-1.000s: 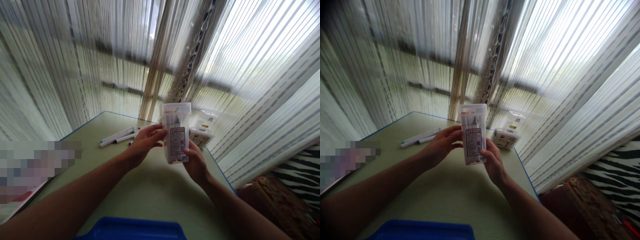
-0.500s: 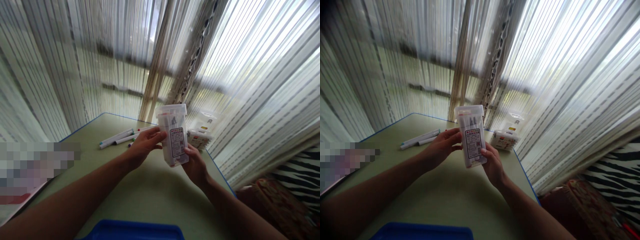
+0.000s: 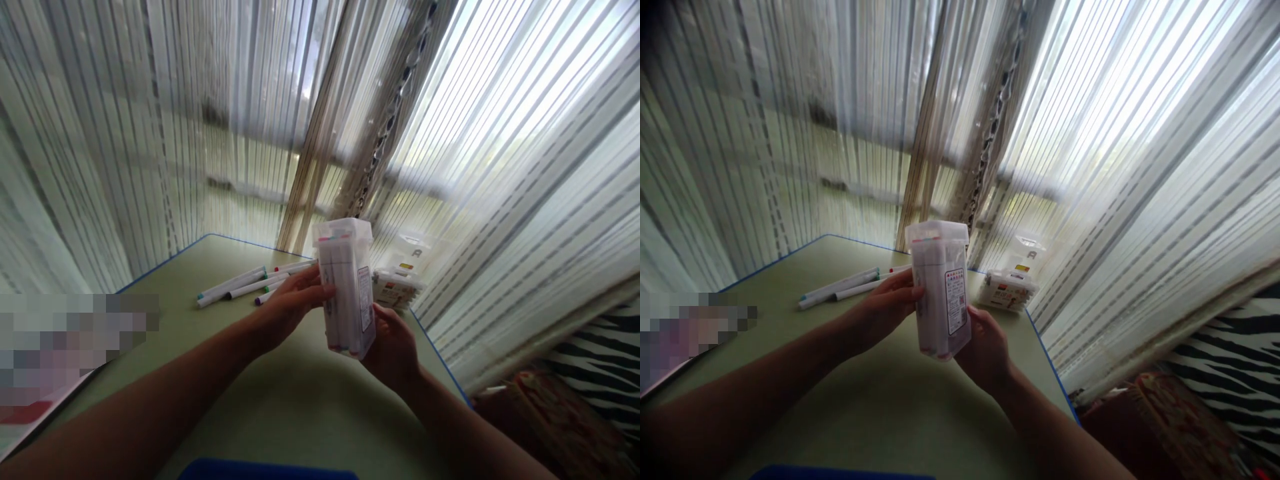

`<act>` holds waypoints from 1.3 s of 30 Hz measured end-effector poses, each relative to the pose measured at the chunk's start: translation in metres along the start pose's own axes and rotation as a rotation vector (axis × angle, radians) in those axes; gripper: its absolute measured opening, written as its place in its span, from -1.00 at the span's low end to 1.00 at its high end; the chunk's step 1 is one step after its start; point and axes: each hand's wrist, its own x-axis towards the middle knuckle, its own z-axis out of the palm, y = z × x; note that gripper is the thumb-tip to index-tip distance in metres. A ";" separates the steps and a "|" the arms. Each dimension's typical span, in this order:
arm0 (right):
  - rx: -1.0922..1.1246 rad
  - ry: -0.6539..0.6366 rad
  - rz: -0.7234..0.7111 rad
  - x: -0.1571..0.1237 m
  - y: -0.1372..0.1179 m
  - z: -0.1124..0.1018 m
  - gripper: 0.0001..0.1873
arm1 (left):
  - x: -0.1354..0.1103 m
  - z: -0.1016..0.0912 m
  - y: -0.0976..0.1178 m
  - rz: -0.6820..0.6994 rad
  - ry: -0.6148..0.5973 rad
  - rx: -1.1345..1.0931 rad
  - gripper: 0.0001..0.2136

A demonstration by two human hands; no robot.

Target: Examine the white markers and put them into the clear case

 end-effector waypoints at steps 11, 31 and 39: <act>-0.185 0.086 -0.006 0.006 0.006 -0.004 -0.50 | -0.001 -0.002 -0.009 -0.005 0.077 0.105 -0.65; -0.550 0.025 -0.233 0.003 0.013 -0.007 -0.39 | 0.003 -0.005 -0.009 0.021 0.391 0.365 -0.48; -0.606 -0.175 -0.316 -0.002 0.015 -0.013 -0.40 | 0.001 -0.005 -0.005 -0.020 0.155 0.375 -0.55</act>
